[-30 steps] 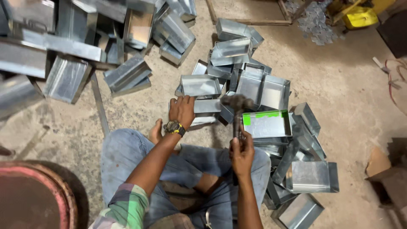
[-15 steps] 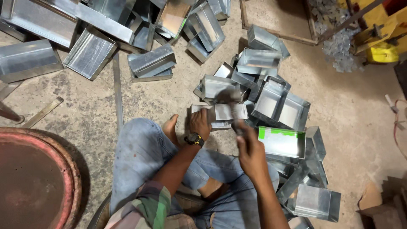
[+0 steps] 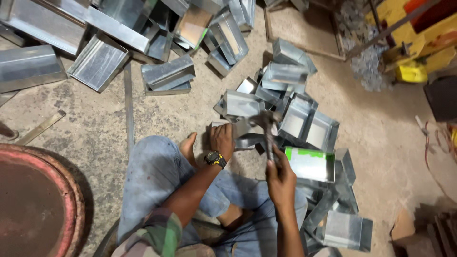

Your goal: The person uses a hammer to flatten and refine the edges of several galvanized metal boxes while sitting on the floor. They handle each box individually, using the hammer to strike the internal and external corners and edges of the metal containers.

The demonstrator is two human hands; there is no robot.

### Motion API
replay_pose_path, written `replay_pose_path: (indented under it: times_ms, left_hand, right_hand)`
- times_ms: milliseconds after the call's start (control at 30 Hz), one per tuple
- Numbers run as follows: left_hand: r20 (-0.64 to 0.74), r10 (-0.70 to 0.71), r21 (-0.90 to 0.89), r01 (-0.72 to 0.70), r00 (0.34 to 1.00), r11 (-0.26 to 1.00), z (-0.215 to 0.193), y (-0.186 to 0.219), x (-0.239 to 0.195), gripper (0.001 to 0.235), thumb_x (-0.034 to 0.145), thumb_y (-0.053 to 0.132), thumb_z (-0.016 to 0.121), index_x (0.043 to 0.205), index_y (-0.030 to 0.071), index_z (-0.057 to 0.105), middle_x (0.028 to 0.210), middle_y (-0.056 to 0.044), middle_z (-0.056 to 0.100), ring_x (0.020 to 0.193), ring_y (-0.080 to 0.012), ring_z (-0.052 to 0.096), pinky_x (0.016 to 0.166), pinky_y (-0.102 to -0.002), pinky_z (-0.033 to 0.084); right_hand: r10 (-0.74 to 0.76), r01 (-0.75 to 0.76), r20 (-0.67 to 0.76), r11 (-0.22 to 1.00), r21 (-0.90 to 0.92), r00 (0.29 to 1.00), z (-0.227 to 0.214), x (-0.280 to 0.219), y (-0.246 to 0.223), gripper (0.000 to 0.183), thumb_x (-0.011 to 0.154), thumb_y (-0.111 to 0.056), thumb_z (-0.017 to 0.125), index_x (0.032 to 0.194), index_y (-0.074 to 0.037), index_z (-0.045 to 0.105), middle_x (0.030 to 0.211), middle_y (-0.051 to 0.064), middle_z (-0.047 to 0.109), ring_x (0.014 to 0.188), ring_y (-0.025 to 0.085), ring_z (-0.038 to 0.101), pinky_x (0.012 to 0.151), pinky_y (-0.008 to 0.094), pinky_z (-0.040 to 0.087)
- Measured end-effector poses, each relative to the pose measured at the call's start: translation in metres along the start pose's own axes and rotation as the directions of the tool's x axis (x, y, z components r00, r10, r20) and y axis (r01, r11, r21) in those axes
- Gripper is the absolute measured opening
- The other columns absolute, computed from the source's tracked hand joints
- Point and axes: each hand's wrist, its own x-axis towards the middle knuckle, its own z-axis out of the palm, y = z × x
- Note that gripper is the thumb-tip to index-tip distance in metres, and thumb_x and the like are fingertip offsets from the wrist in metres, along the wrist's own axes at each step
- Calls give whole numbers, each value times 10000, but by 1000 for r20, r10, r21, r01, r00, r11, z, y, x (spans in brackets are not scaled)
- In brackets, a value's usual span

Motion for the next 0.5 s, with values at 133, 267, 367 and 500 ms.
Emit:
replay_pose_path:
  times_ms: [133,267,367,500]
  left_hand:
    - [114,95,304,-126,989,944,-8,26,21,234,899,119,625,1130,82,638,1043,-111,675,1034,-294,632,1007,-516,425]
    - [375,21,413,-187,927,891,-14,43,38,237,941,165,594,1161,97,649,1073,-126,653,1068,-330,602,981,-562,407]
    - [369,4,459,-186,930,869,-22,41,35,417,836,173,640,1245,94,620,1153,-134,634,1139,-327,567,1013,-583,382]
    - [4,-193,305,182,981,935,-42,7,3,631,727,165,663,1330,9,561,1296,-167,601,1235,-342,523,1046,-607,356]
  right_hand:
    - [18,3,-151,991,137,988,-28,-9,17,479,1011,-127,572,1485,-93,516,665,23,567,537,66,476,466,259,365]
    - [94,-18,-204,938,346,974,-36,-16,26,507,1029,-118,523,1529,-102,441,658,16,537,489,53,436,409,238,316]
    - [79,9,-219,927,376,973,-34,-18,28,500,1029,-104,529,1520,-83,436,670,14,546,490,54,438,411,238,326]
    - [11,69,-183,902,426,983,-23,-25,22,484,1032,-97,543,1505,-62,449,673,26,561,496,53,440,416,232,322]
